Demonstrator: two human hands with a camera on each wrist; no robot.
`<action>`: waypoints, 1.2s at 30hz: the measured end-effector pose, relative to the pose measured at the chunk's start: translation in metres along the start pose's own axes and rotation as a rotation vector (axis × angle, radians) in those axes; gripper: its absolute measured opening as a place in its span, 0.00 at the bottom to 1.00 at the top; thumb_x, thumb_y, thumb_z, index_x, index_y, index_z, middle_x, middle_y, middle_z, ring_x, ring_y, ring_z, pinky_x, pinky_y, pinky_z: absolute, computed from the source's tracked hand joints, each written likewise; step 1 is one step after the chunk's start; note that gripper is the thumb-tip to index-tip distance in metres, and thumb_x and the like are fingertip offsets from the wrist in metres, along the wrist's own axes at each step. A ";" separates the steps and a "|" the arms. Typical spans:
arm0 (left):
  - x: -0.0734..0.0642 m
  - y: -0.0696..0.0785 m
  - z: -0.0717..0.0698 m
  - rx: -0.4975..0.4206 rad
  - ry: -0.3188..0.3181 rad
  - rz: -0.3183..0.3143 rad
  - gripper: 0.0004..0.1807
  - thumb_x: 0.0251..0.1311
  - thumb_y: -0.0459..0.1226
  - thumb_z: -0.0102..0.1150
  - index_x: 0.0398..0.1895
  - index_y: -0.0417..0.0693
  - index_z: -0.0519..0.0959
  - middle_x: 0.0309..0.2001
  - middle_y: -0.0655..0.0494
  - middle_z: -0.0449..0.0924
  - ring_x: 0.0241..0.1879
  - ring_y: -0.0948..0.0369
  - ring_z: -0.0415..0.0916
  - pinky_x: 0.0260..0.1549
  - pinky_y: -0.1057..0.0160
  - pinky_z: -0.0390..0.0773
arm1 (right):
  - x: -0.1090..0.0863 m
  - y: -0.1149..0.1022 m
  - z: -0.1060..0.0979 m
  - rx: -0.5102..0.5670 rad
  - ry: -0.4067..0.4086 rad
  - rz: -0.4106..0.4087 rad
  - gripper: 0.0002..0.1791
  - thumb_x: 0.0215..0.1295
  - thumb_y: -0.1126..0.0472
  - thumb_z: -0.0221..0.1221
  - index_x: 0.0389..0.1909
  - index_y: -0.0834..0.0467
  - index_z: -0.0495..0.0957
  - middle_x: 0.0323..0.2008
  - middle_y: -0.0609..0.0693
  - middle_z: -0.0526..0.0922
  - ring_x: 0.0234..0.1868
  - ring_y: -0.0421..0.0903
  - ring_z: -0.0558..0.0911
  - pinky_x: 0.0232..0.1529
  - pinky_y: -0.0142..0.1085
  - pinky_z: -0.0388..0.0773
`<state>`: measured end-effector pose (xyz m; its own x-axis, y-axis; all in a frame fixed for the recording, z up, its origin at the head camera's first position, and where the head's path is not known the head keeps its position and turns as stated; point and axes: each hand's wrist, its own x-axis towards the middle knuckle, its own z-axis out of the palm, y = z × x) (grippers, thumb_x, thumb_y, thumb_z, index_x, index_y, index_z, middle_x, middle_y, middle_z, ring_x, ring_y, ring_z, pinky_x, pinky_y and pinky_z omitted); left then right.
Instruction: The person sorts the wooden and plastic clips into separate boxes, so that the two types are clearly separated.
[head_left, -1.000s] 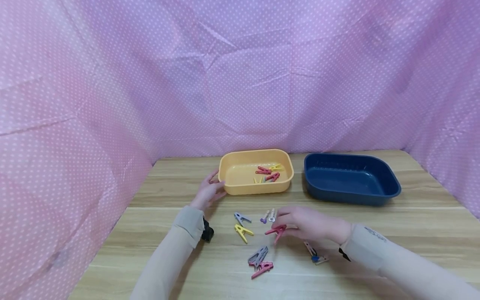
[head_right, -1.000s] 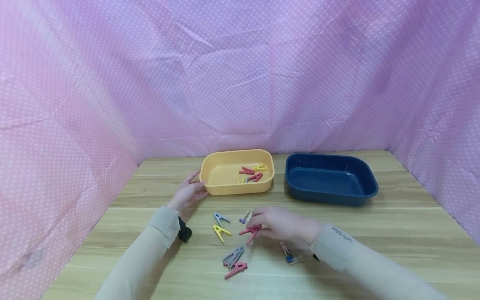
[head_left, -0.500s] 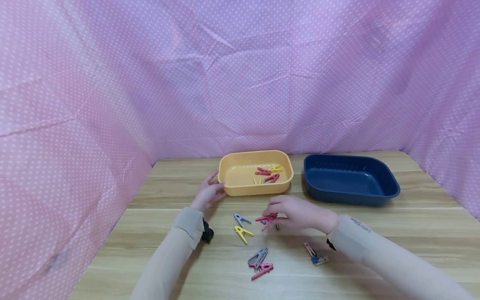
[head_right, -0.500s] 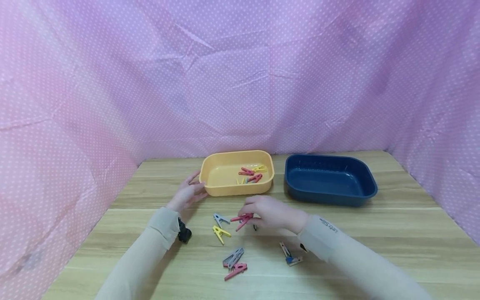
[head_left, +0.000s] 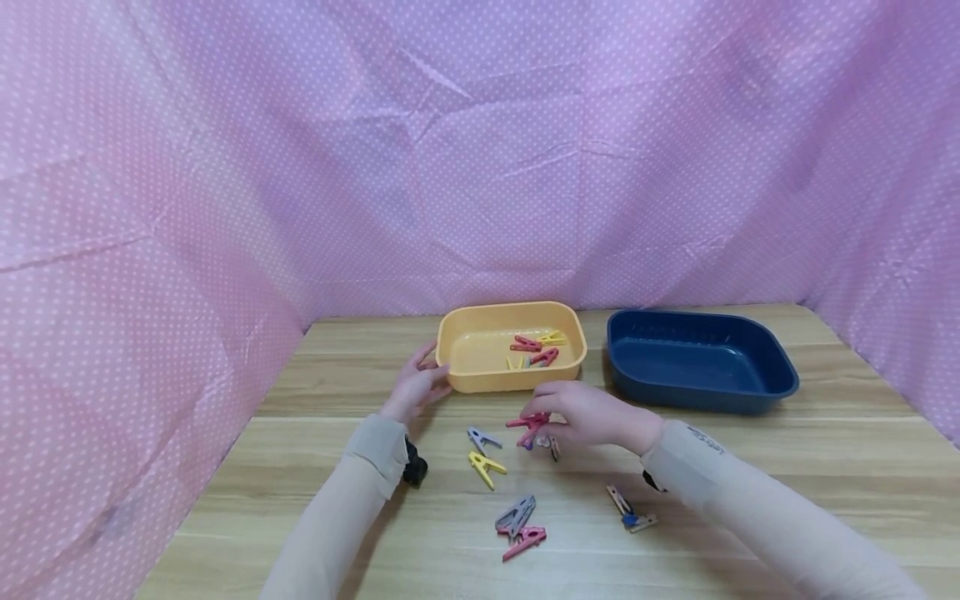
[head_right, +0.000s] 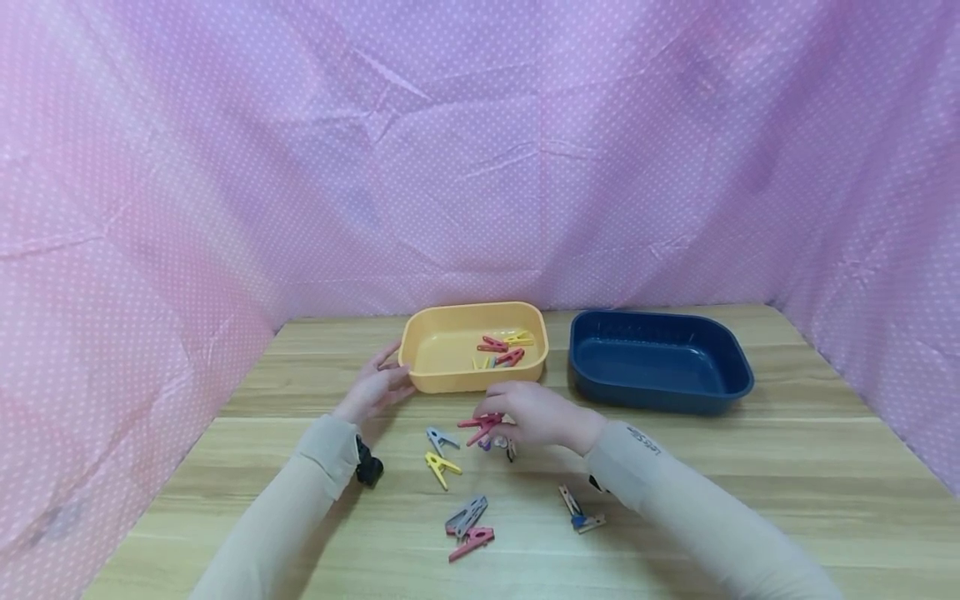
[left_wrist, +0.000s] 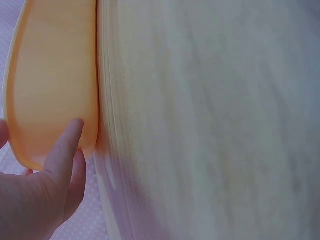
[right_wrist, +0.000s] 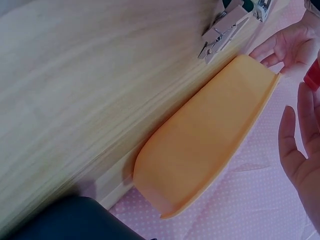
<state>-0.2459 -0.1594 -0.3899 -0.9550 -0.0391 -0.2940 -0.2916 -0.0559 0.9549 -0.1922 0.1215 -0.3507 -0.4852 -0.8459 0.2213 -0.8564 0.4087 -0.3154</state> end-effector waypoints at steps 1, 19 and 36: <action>0.000 0.000 0.000 -0.001 0.002 -0.001 0.35 0.65 0.27 0.49 0.74 0.56 0.54 0.63 0.39 0.62 0.51 0.53 0.72 0.57 0.51 0.74 | 0.001 0.001 0.000 -0.002 0.005 -0.004 0.12 0.59 0.58 0.64 0.44 0.54 0.82 0.38 0.44 0.81 0.38 0.38 0.78 0.45 0.33 0.80; 0.001 -0.001 0.000 -0.013 -0.005 -0.003 0.35 0.65 0.27 0.49 0.74 0.54 0.54 0.64 0.38 0.61 0.52 0.51 0.71 0.59 0.50 0.73 | 0.013 0.013 0.003 -0.045 0.077 0.061 0.10 0.57 0.63 0.66 0.41 0.55 0.82 0.36 0.46 0.81 0.36 0.40 0.78 0.43 0.36 0.81; 0.001 0.002 0.000 -0.010 -0.009 0.007 0.35 0.65 0.27 0.49 0.74 0.53 0.53 0.65 0.37 0.60 0.56 0.49 0.70 0.58 0.49 0.73 | 0.026 0.013 -0.004 -0.121 0.133 0.220 0.15 0.54 0.63 0.67 0.44 0.54 0.82 0.41 0.49 0.83 0.43 0.46 0.80 0.50 0.41 0.81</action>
<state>-0.2475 -0.1592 -0.3878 -0.9574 -0.0306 -0.2872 -0.2848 -0.0661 0.9563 -0.2168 0.1061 -0.3458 -0.6740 -0.6833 0.2809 -0.7388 0.6223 -0.2588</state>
